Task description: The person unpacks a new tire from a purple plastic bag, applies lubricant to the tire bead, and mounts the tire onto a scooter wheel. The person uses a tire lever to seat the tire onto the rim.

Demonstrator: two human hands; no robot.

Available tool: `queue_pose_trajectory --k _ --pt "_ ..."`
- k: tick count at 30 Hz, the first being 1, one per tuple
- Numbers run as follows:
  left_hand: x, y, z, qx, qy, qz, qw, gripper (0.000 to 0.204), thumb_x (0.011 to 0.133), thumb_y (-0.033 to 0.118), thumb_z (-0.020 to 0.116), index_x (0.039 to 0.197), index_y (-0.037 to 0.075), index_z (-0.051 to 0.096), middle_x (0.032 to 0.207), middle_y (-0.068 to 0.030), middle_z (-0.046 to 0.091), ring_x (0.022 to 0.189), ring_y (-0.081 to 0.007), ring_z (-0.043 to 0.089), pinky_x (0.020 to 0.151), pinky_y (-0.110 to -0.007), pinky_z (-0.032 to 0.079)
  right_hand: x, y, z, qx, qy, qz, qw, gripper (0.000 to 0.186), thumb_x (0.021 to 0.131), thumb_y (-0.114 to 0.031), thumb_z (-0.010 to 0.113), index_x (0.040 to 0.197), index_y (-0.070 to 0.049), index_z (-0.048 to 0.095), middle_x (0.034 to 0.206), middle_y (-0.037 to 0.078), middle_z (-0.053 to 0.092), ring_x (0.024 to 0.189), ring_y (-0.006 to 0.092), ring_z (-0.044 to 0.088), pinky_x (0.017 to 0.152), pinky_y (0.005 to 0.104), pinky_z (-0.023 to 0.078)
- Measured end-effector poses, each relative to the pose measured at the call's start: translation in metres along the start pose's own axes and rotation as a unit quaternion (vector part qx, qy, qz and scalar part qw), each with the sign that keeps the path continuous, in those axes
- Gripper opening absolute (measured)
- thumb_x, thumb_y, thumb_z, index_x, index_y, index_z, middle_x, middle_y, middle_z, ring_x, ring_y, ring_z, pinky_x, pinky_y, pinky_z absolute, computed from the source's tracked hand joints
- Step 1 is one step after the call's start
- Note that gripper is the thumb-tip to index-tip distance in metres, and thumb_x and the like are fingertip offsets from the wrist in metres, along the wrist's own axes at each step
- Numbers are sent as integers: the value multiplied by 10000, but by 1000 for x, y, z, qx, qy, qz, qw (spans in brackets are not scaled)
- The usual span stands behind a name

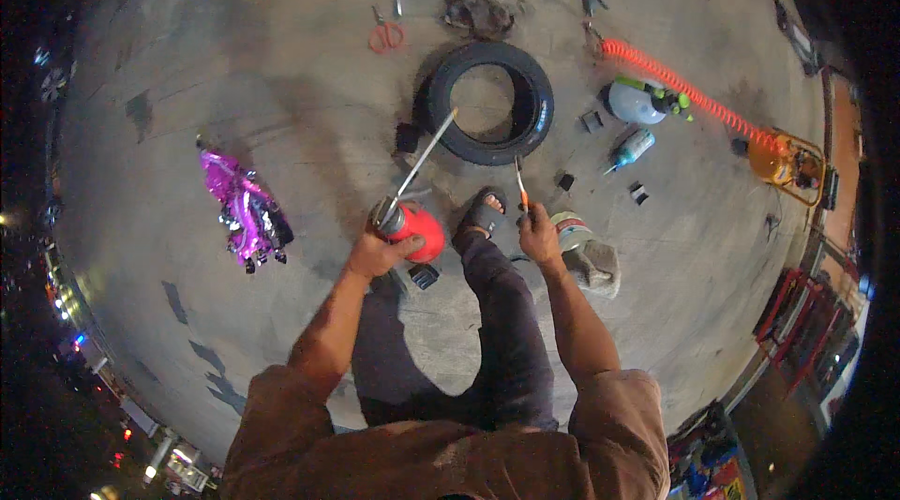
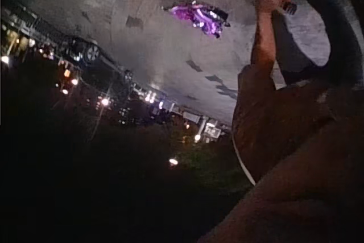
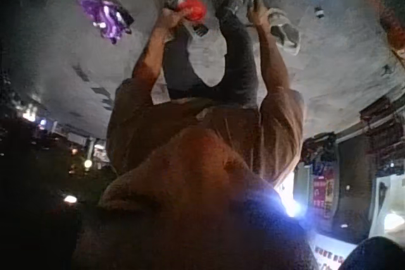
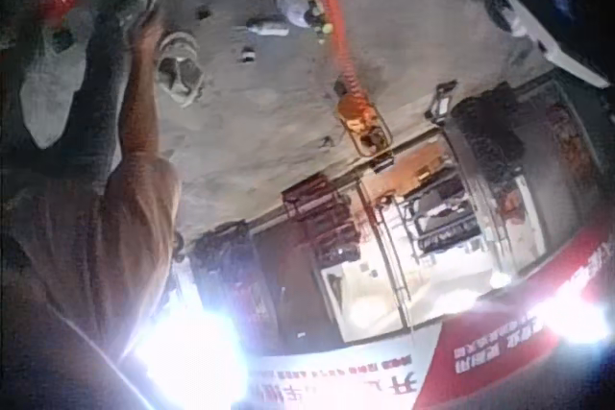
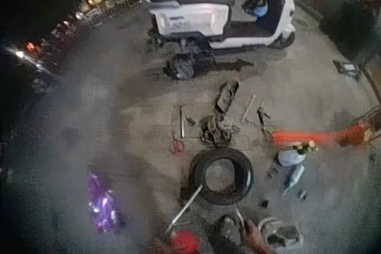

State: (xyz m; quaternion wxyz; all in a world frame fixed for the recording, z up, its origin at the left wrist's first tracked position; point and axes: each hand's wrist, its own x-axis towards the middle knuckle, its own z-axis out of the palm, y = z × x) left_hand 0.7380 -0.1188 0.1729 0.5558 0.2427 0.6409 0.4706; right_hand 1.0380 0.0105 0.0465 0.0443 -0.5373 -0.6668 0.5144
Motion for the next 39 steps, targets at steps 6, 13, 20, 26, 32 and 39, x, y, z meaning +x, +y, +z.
queue_pose_trajectory --k 6,13,20,26,32,39 --pt "138 -49 -49 84 -114 154 978 596 616 173 841 1116 24 553 1253 -135 532 1064 -203 553 919 -347 455 74 29 26 19 68 32 997 245 891 -90 533 1121 -4 521 787 128 610 689 205 598 653 325 477" --pt "230 -138 -109 -38 -225 31 973 675 640 36 729 1240 23 419 1346 -184 460 1058 -201 556 899 -353 462 173 56 103 45 18 4 999 230 878 -60 509 1101 -14 538 693 138 577 597 222 561 595 339 462" --pt "235 -214 -188 -4 -194 -62 979 770 623 -21 719 1285 5 327 1339 -190 485 923 -203 616 880 -360 476 232 58 174 238 -177 7 955 203 922 -27 482 1122 -14 515 787 36 558 697 110 522 634 275 445" --pt "196 -246 -219 -42 -177 -76 980 665 660 -13 710 1259 -7 423 1306 -140 528 922 -166 618 858 -334 490 217 50 239 232 -142 49 961 204 930 -67 517 1122 1 514 837 53 568 778 111 533 698 268 456" --pt "172 -291 -231 13 -148 -45 988 628 690 11 704 1261 9 443 1156 -82 612 887 -129 618 833 -298 496 202 82 259 174 -146 19 974 185 905 -78 549 1065 15 554 876 87 616 803 142 572 733 295 478" --pt "153 -307 -230 109 -142 -88 980 574 668 92 750 1181 2 508 947 -19 643 843 -100 600 816 -274 482 201 99 270 148 -214 72 963 173 926 -130 492 1023 -13 573 776 20 592 660 90 526 593 253 443"
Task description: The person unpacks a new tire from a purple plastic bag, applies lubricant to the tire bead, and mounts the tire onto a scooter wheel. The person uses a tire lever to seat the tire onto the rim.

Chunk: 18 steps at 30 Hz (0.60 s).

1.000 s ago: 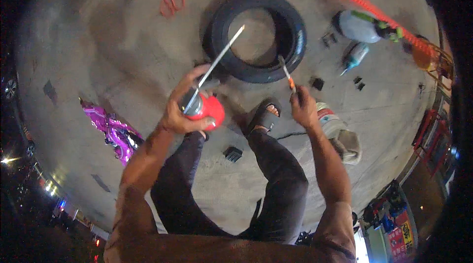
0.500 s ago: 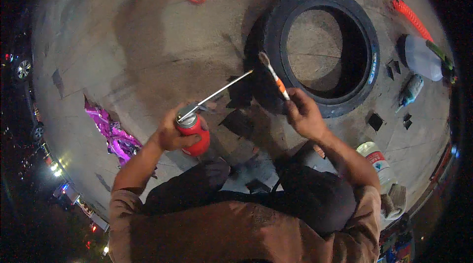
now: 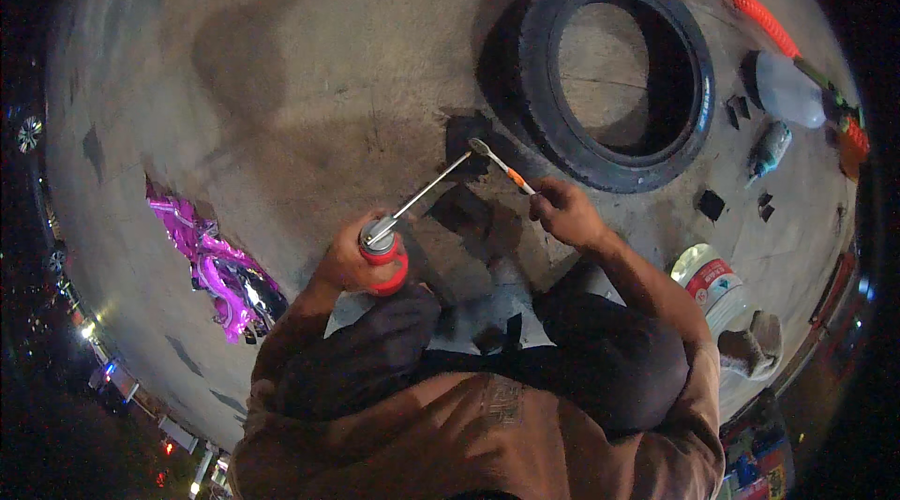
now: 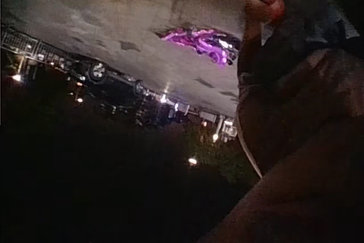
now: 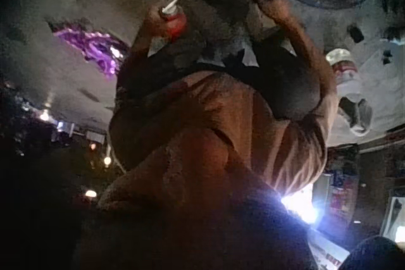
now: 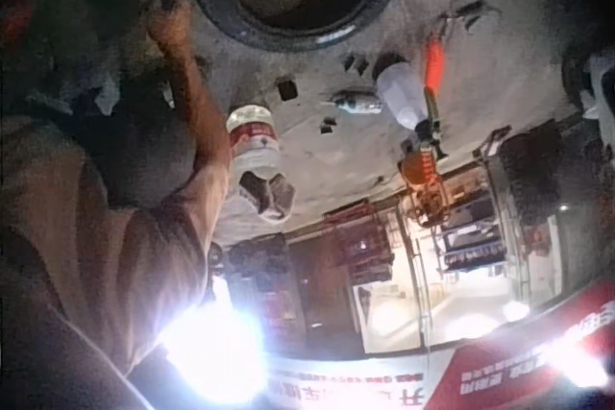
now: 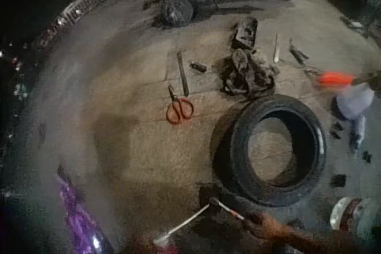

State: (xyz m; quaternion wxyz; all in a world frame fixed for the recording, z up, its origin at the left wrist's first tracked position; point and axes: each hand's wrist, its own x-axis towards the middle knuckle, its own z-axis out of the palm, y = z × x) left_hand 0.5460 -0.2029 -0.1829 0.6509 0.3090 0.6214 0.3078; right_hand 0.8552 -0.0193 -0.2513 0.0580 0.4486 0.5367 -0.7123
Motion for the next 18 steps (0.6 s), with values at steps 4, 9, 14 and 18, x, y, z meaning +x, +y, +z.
queue_pose_trajectory --k 4,9,14,18 --pt "1 -1 4 -9 0 -4 1000 573 666 117 749 1178 18 512 962 -21 639 856 -97 596 826 -277 477 -2 -7 5 -58 -18 40 997 177 926 -174 491 946 -27 588 749 11 582 634 76 503 559 247 427" --pt "3 -3 2 8 -10 15 1000 587 671 119 742 1199 37 501 1009 -26 641 883 -101 596 851 -271 467 -8 -16 9 -22 -9 60 998 180 919 -171 486 903 -31 598 726 2 559 614 81 480 549 256 416" --pt "4 0 1 32 -14 4 999 571 675 125 742 1186 37 502 1019 -28 648 908 -115 610 854 -285 476 -9 -22 9 -55 -9 54 997 209 916 -178 500 1010 -19 597 785 38 610 667 112 530 609 283 448" --pt "4 2 3 39 -8 2 999 547 674 118 742 1165 45 512 1004 -24 651 909 -125 622 842 -302 489 -9 -24 8 -75 -27 55 995 249 916 -186 506 1069 -9 593 825 65 644 697 132 561 645 300 471"
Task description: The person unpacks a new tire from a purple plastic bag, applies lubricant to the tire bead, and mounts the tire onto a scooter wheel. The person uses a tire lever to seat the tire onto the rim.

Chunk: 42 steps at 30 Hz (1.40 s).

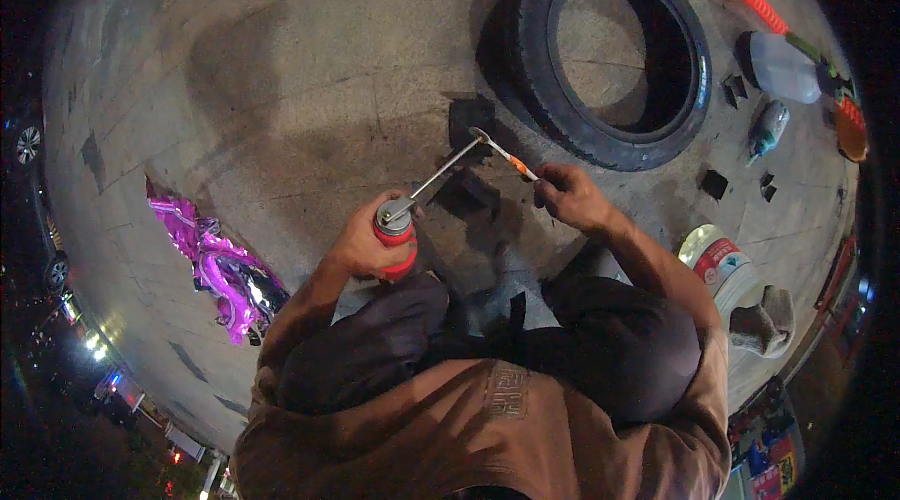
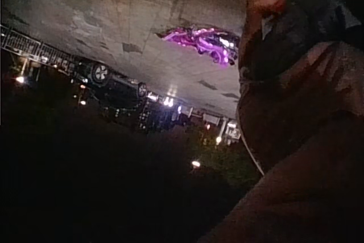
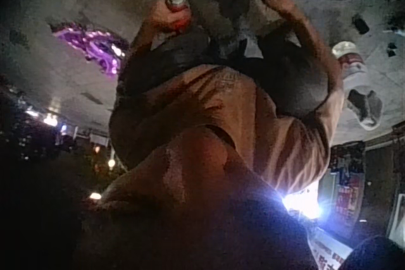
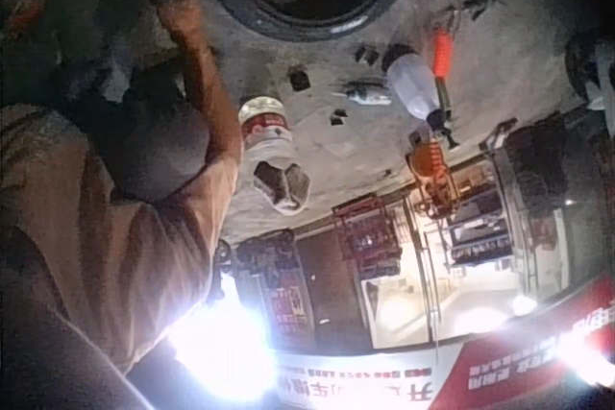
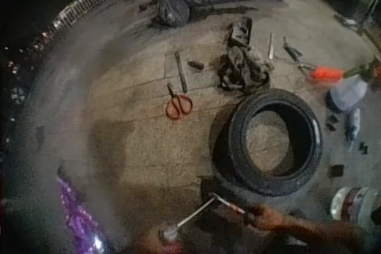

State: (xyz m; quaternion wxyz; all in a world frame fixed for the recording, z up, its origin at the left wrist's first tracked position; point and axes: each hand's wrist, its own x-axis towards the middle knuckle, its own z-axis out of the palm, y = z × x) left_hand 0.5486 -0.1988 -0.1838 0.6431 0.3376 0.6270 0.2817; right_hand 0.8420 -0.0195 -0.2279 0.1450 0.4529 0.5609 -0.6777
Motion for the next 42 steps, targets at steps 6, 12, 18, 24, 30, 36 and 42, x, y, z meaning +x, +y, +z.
queue_pose_trajectory --k 6,12,18,24,30,36,42 --pt "-1 -1 -2 2 -7 -35 999 559 649 90 765 1143 27 512 1058 -47 634 932 -142 626 882 -317 483 0 3 1 -8 9 -9 1000 255 915 -191 509 1058 2 594 807 83 649 728 148 582 679 324 481" --pt "0 -7 -2 52 17 27 998 603 643 127 771 1179 40 507 1035 -45 657 961 -154 628 894 -303 467 3 6 2 -31 21 8 999 261 904 -188 500 1042 9 602 799 99 649 737 163 596 697 342 484" --pt "0 -14 0 38 27 -3 999 575 642 125 767 1153 41 517 988 -48 662 948 -152 629 886 -303 469 1 4 1 -19 27 -1 999 254 903 -187 502 1031 8 605 789 92 644 734 157 594 691 336 484" --pt "1 -9 -1 33 25 33 999 535 643 118 756 1126 45 536 955 -35 651 917 -144 624 869 -303 474 2 -1 0 -1 11 -3 1000 250 910 -190 510 1030 6 607 804 85 644 721 153 594 684 328 488" --pt "-1 -2 2 1 35 7 999 548 647 109 751 1144 45 528 980 -37 646 930 -143 619 870 -307 478 1 0 1 -2 24 -19 1000 246 903 -178 506 1028 8 608 805 93 651 720 160 601 683 332 492" --pt "0 -4 1 16 24 30 999 574 659 110 745 1175 41 504 983 -34 648 945 -141 615 885 -307 472 6 6 2 -47 35 -17 998 227 891 -166 514 1012 0 611 787 90 646 707 153 597 669 327 488" --pt "1 -9 1 11 19 33 999 555 644 117 757 1141 41 520 998 -33 649 931 -144 621 874 -309 477 6 9 1 3 25 -25 999 204 899 -172 509 964 -6 609 733 58 604 676 132 565 643 311 476"
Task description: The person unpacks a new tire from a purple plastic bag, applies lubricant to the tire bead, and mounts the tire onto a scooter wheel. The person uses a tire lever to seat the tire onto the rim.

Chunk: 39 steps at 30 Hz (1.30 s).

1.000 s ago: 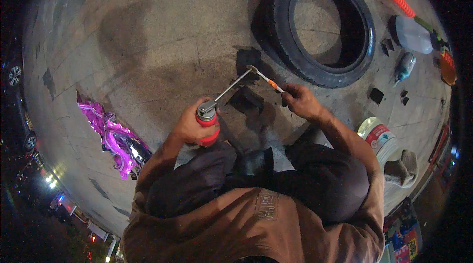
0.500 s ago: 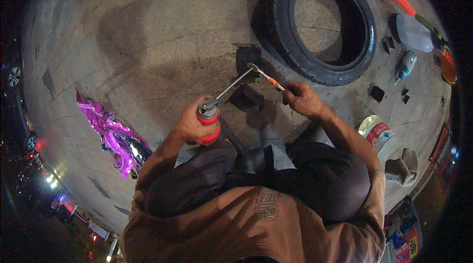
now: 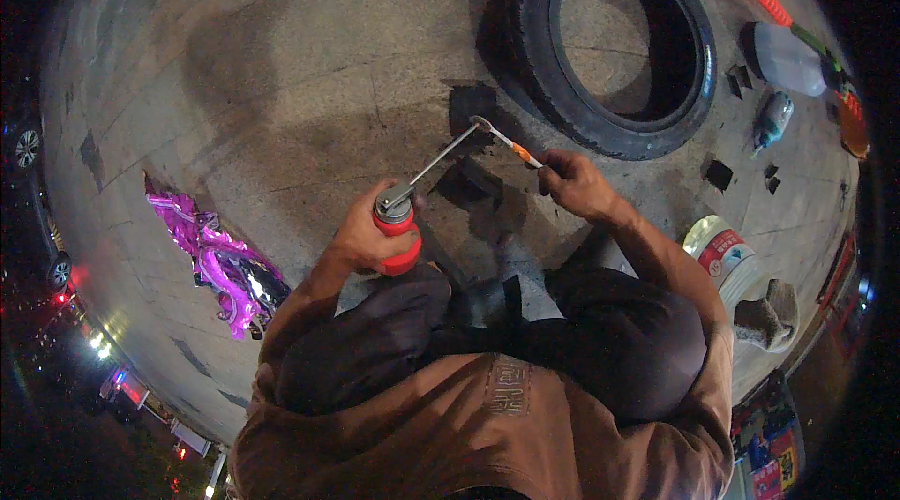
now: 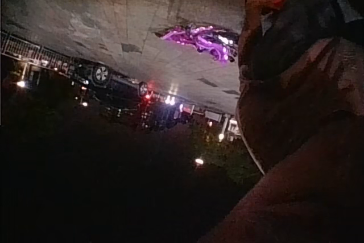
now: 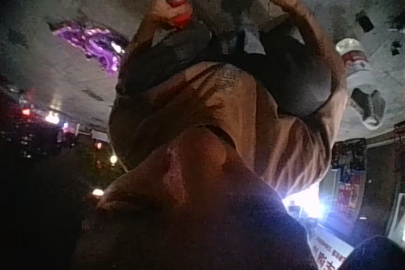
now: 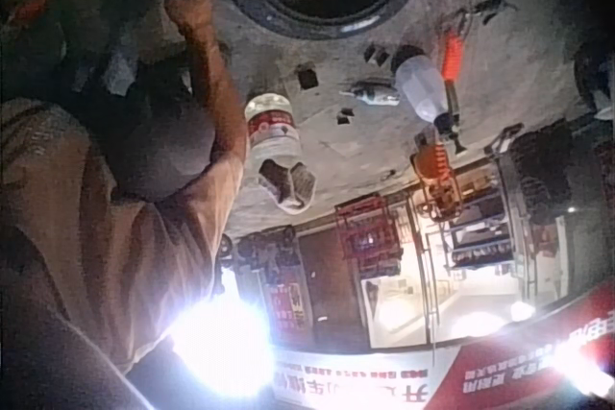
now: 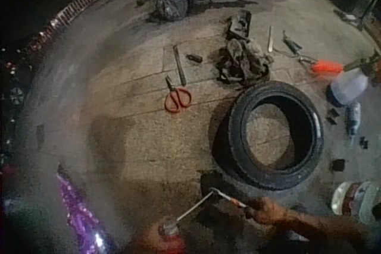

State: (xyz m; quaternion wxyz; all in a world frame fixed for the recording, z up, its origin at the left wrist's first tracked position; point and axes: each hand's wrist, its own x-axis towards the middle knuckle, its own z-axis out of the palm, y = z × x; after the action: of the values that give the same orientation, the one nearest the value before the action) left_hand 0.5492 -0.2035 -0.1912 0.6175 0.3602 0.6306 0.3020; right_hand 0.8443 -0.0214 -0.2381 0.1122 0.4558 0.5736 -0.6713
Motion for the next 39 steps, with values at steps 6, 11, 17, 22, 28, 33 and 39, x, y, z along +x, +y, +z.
queue_pose_trajectory --k 6,11,17,22,28,33,39 --pt "1 -5 0 48 3 -20 999 565 634 121 766 1135 36 521 975 -32 653 922 -140 619 870 -309 476 0 0 -1 -10 0 8 1000 211 901 -169 501 986 -7 606 740 56 601 680 129 561 640 309 476" --pt "0 -1 3 4 17 -24 1000 571 634 125 773 1139 42 522 966 -34 644 917 -139 613 867 -308 474 1 3 -1 2 -4 12 1000 223 900 -175 502 1005 -9 609 738 56 599 669 127 553 624 314 474" --pt "0 5 3 3 14 -21 1000 577 642 120 770 1152 39 514 976 -37 638 916 -132 608 867 -302 472 0 2 -1 12 4 21 1000 221 899 -176 503 1005 -15 609 730 47 593 637 119 538 578 301 461" --pt "1 5 4 10 13 -41 999 567 642 118 769 1146 43 521 972 -36 643 922 -137 611 871 -306 472 -2 -4 -2 0 7 18 1000 208 897 -173 503 980 -14 607 725 44 590 624 116 530 564 295 452" --pt "0 8 2 32 8 -36 999 568 639 114 768 1146 41 522 965 -34 651 936 -144 618 876 -309 474 -2 -5 -1 -12 12 3 1000 214 896 -181 500 954 -5 608 730 57 597 629 126 541 571 305 460" --pt "0 7 3 14 14 -43 999 588 634 105 771 1157 36 512 975 -36 650 945 -142 617 880 -304 473 0 -2 -2 -49 13 -18 999 214 898 -186 506 941 -2 607 731 59 598 631 126 550 566 306 463" --pt "2 0 2 -5 0 2 1000 606 646 98 758 1188 34 495 1015 -41 642 976 -141 605 894 -305 465 -1 -1 -3 -30 3 7 1000 211 898 -190 522 943 0 603 724 49 593 624 115 532 556 301 453"
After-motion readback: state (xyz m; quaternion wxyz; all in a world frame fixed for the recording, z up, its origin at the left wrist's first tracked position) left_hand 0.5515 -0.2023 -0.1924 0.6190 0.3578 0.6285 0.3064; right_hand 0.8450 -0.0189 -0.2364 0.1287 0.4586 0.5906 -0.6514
